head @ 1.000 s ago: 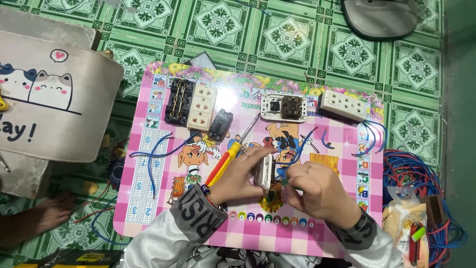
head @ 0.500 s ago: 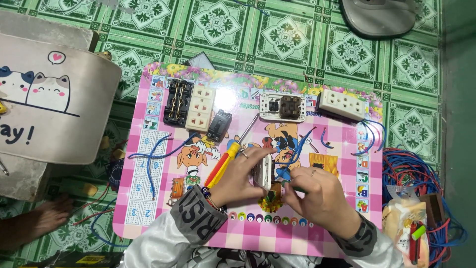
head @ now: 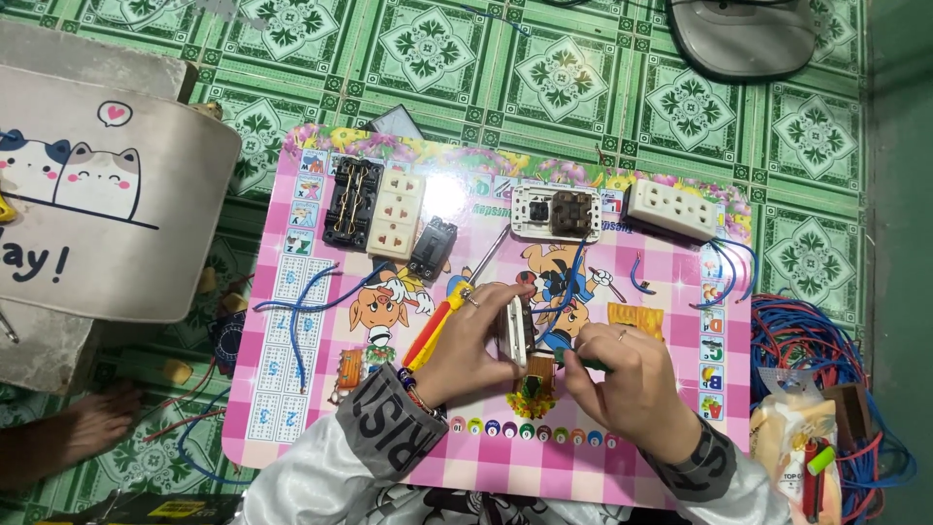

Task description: The person uses a screwdriver to tighten the terminal screws on a white electrical outlet while holding it on a pink checkered table. They manipulate blue wires and adjust the outlet's position to secure the connections.

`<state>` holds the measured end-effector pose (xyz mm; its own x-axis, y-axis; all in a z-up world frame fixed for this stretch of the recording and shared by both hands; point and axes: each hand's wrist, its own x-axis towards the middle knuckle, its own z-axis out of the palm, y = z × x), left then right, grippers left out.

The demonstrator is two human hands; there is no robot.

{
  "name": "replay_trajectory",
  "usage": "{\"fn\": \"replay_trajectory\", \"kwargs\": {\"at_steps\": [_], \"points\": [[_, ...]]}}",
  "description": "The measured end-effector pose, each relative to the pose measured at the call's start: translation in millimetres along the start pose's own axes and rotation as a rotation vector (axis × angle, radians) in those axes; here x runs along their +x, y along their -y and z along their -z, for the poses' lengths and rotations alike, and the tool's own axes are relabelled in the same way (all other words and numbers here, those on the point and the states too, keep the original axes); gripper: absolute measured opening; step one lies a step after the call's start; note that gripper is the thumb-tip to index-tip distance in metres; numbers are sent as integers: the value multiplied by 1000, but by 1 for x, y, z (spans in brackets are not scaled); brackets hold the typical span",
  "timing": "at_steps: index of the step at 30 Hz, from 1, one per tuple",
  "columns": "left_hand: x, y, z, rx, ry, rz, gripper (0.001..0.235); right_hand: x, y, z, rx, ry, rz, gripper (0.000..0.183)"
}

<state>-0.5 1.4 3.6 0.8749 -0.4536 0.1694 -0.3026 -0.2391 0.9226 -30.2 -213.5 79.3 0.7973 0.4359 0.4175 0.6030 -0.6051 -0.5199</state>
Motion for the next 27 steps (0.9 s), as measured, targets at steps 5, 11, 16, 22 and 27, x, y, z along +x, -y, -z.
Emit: {"fn": "replay_trajectory", "kwargs": {"at_steps": [5,11,16,22,27], "points": [[0,0,0,-7,-2,-10,82,-1,-3,-2,-11,-29,62,21],[0,2,-1,-6,0,-10,83,-1,0,-1,-31,20,-18,30],[-1,2,-1,-13,-5,-25,84,-1,1,0,-37,20,13,30],[0,1,-1,-7,-7,-5,84,0,2,2,-75,58,-16,32],[-1,1,0,-2,-3,-12,89,-2,1,0,-176,-93,193,25]]}}
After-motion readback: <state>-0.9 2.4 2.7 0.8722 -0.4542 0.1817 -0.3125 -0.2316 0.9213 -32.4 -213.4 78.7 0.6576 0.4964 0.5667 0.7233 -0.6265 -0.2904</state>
